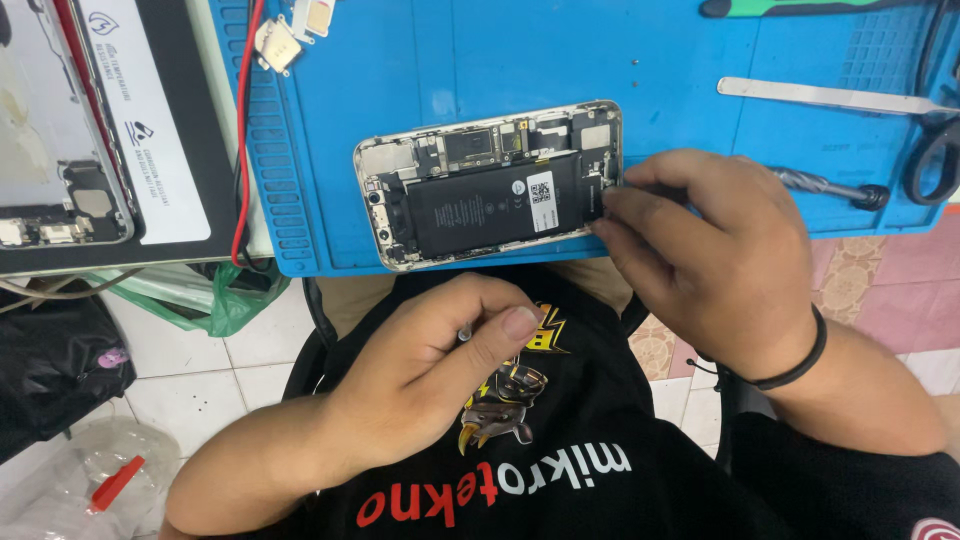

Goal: The person works on a disassembled smartphone at a repair bench, using a screwdriver to unscrew and pry components inside the phone body and working around the built-in battery, repositioning the phone repeatedly to access different edges.

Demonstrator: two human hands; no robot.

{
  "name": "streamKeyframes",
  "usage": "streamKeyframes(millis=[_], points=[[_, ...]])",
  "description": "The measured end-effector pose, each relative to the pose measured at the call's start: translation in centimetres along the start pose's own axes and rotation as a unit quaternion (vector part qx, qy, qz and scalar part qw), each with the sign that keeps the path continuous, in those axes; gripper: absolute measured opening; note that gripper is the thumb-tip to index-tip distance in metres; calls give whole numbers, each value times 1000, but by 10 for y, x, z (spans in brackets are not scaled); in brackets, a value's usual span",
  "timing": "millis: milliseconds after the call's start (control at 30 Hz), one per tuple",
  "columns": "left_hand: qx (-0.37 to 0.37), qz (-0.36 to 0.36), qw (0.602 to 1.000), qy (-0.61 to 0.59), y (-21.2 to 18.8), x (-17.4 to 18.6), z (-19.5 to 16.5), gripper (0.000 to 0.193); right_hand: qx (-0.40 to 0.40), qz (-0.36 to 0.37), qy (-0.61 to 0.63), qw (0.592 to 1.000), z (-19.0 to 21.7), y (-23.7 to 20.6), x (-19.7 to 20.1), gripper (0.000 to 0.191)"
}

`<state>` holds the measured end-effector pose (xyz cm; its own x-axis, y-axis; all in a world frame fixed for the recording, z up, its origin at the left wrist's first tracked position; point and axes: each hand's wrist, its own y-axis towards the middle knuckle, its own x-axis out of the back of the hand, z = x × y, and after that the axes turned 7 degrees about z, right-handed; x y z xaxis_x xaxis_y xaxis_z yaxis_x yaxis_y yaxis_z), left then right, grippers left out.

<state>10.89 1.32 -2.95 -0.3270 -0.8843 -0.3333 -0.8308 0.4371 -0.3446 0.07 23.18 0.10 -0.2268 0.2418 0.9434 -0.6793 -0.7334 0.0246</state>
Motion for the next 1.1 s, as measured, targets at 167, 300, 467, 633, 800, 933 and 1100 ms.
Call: streamKeyframes(millis=[167, 300, 467, 633, 800, 933, 1100], points=[[-30, -40, 990, 133, 6, 3, -36, 17, 34, -10, -22, 999, 0, -2, 1, 23], [-27, -79, 963, 256, 18, 6, -63, 19, 39, -9, -28, 999, 1, -5, 0, 22], [-136, -107, 881, 440, 39, 5, -69, 21, 6, -28, 31, 999, -1, -14, -3, 25], [-97, 12, 828, 551, 54, -5, -62, 40, -15, -35, 62, 997, -10, -23, -2, 24], [-89, -6, 911, 402, 42, -19, -68, 30, -126, -59, 189, 972, -15, -47, 15, 18], [-24, 3, 996, 83, 33, -37, -71, 30, -93, -37, 317, 943, -15, -63, 18, 22], [-134, -42, 989, -40, 40, -63, -48, 37, -10, -149, 246, 958, -5, -76, -23, 28]])
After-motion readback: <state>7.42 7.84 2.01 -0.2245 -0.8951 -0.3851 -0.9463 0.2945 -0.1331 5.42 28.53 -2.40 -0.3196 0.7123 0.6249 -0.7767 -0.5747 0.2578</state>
